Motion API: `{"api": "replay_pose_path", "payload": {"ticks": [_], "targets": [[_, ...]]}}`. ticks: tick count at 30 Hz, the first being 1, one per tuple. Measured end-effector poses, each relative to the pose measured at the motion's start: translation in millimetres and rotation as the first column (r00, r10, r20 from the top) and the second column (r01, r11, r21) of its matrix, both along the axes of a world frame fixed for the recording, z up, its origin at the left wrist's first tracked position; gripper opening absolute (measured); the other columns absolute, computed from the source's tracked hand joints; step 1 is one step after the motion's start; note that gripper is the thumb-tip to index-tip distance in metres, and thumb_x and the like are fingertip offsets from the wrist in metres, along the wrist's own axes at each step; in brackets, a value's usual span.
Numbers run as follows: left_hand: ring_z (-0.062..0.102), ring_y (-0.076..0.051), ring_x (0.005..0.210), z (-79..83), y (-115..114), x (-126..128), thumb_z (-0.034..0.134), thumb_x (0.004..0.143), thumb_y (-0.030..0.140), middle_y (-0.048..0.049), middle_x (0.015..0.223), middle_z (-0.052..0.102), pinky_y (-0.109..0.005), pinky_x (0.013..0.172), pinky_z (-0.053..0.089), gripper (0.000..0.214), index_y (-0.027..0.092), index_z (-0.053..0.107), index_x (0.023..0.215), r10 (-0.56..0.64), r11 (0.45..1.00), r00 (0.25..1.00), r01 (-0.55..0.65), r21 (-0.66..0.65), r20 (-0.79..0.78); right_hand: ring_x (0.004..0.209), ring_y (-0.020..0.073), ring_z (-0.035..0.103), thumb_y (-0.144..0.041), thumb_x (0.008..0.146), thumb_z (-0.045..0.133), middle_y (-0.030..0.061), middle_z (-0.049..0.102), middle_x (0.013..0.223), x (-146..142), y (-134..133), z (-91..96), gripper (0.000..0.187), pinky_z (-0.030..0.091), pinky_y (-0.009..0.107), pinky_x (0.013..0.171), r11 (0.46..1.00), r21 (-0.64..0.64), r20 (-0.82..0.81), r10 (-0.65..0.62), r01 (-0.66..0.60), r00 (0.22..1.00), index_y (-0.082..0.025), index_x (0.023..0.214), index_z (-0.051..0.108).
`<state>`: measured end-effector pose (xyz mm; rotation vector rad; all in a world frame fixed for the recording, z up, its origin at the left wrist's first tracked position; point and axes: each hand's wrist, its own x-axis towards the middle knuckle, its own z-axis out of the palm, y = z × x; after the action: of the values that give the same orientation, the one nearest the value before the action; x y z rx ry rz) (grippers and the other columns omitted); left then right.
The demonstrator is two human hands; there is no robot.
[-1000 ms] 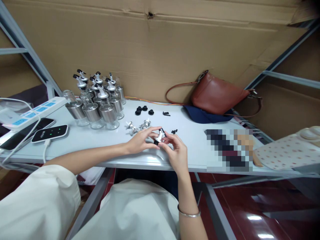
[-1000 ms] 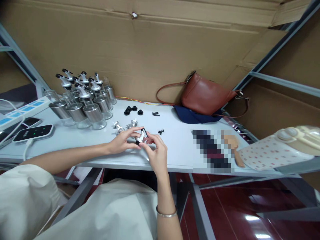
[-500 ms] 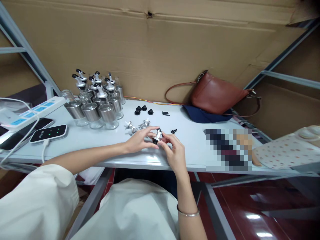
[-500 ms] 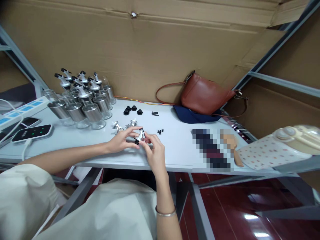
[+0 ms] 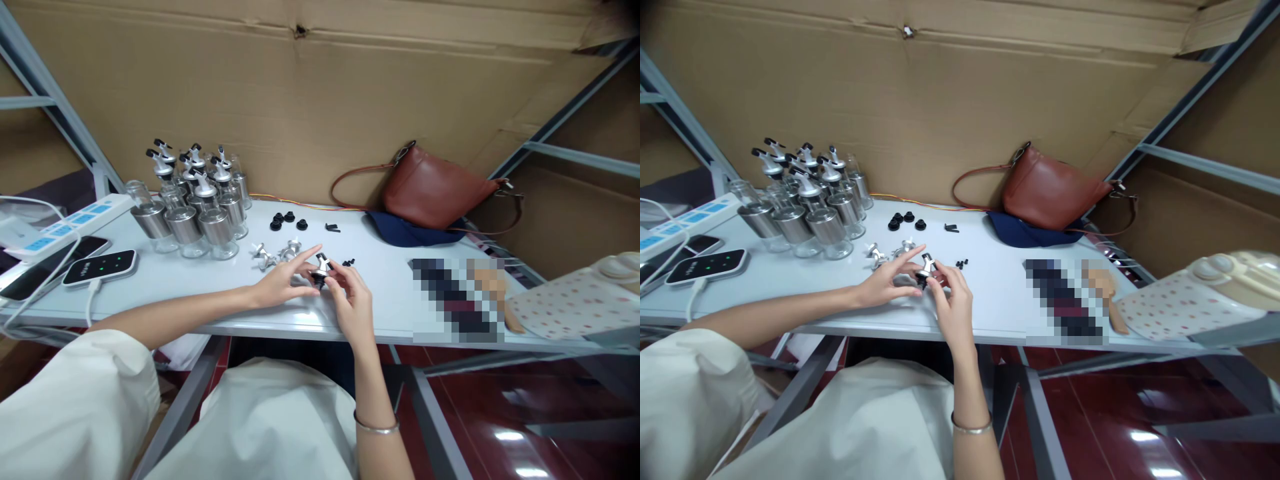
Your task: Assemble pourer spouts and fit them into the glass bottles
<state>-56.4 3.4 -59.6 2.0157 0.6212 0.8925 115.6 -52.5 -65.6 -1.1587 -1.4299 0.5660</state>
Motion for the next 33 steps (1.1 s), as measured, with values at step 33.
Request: {"api": "replay_pose_path", "payload": {"ticks": [33], "targets": [[0.060,-0.015,0.083,8.5,3.4,-6.2,0.044,0.095,0.020,-0.0073,0.092,0.063,-0.028,0.077,0.050,0.023,0.015,0.059,0.111,0.079,0.848,0.996,-0.041,0.529,-0.051,0.086,0.0181,0.063,-0.033,0.078,0.069,0.0040,0.069,0.097,-1.2,-2.0,0.5,0.037,0.050,0.035,0.084,0.986,-0.093,0.056,0.141,-0.136,0.988,-0.023,0.112,0.063]]}}
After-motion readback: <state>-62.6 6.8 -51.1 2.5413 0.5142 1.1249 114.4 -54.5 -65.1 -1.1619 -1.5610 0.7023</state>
